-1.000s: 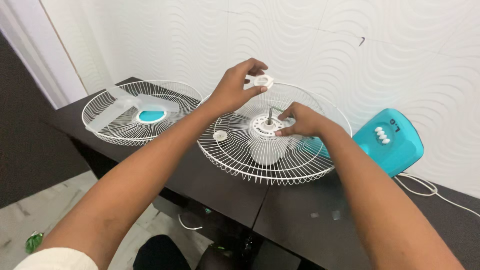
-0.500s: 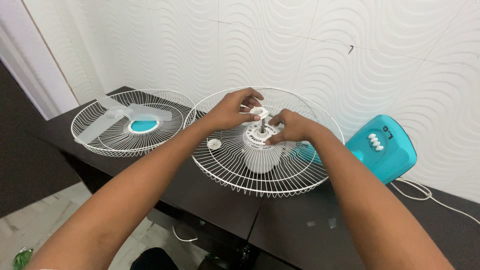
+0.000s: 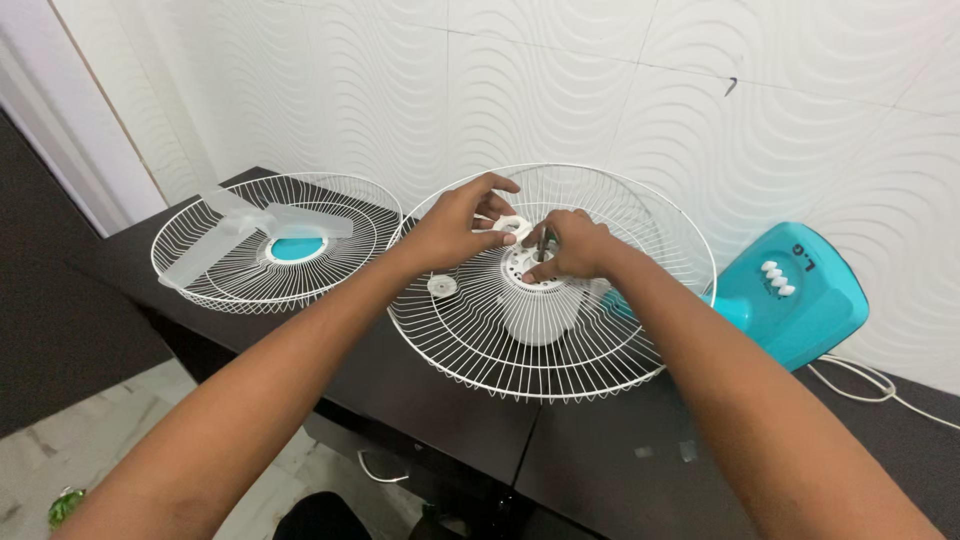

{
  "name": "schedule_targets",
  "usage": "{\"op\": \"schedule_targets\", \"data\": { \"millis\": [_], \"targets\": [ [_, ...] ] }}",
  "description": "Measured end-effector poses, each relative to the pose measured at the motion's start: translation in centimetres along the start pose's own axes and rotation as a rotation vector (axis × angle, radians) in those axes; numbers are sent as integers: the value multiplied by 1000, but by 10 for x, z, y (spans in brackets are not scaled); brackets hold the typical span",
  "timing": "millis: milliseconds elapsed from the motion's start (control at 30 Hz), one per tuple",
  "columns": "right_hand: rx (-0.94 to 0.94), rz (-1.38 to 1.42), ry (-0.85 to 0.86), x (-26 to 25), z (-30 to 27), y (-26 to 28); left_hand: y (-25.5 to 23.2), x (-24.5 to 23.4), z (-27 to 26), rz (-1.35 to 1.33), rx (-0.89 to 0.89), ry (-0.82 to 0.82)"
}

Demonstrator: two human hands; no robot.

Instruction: The person assembles a table fan by attaching the motor housing, installing the front grille, mounting the fan blade, and securing the rear grille with a screwdriver. The fan is placed on a dark table against a white tiled wall.

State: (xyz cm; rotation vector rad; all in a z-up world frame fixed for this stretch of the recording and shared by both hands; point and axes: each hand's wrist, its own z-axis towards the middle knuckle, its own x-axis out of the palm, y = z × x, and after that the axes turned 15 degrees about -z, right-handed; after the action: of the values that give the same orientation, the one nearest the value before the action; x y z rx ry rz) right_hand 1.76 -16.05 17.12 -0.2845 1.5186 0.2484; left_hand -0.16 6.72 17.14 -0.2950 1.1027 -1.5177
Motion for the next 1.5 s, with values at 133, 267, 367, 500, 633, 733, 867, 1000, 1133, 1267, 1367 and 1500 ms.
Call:
{"op": "schedule_targets", "data": {
  "millis": [133,267,367,500,633,733,867,1000,1133,1267,1367,1500],
  "targets": [
    [-28,176,76,-5,5,-7,-2,6,4,-37,7,10],
    [-70,343,147,-24,-2,-28,-1,21,16,-28,54,23],
    [-13,373,43,-35,-15,-45,0,29,21,-38,62,55],
    [29,414,-139,-37,-29,-59,1,36,22,22,54,108],
    [-25,356,-234,-23,-34,-65,8,41,20,71,-47,154],
    [-88,305,-270,-9,-30,-60,19,44,17,50,-50,176],
    [-126,289,-244,7,-22,-48,38,41,12,132,86,91],
    [-135,280,-233,20,-14,-32,56,34,6,193,-99,57],
    [-184,204,-220,27,-4,-26,62,30,4,148,-124,76],
    [-181,134,-204,31,5,-26,58,30,6,215,-227,116],
    [-130,133,-170,26,8,-28,52,31,6,246,-241,103],
    [-82,199,-133,19,1,-29,47,32,6,272,-259,107]
  ]
}}
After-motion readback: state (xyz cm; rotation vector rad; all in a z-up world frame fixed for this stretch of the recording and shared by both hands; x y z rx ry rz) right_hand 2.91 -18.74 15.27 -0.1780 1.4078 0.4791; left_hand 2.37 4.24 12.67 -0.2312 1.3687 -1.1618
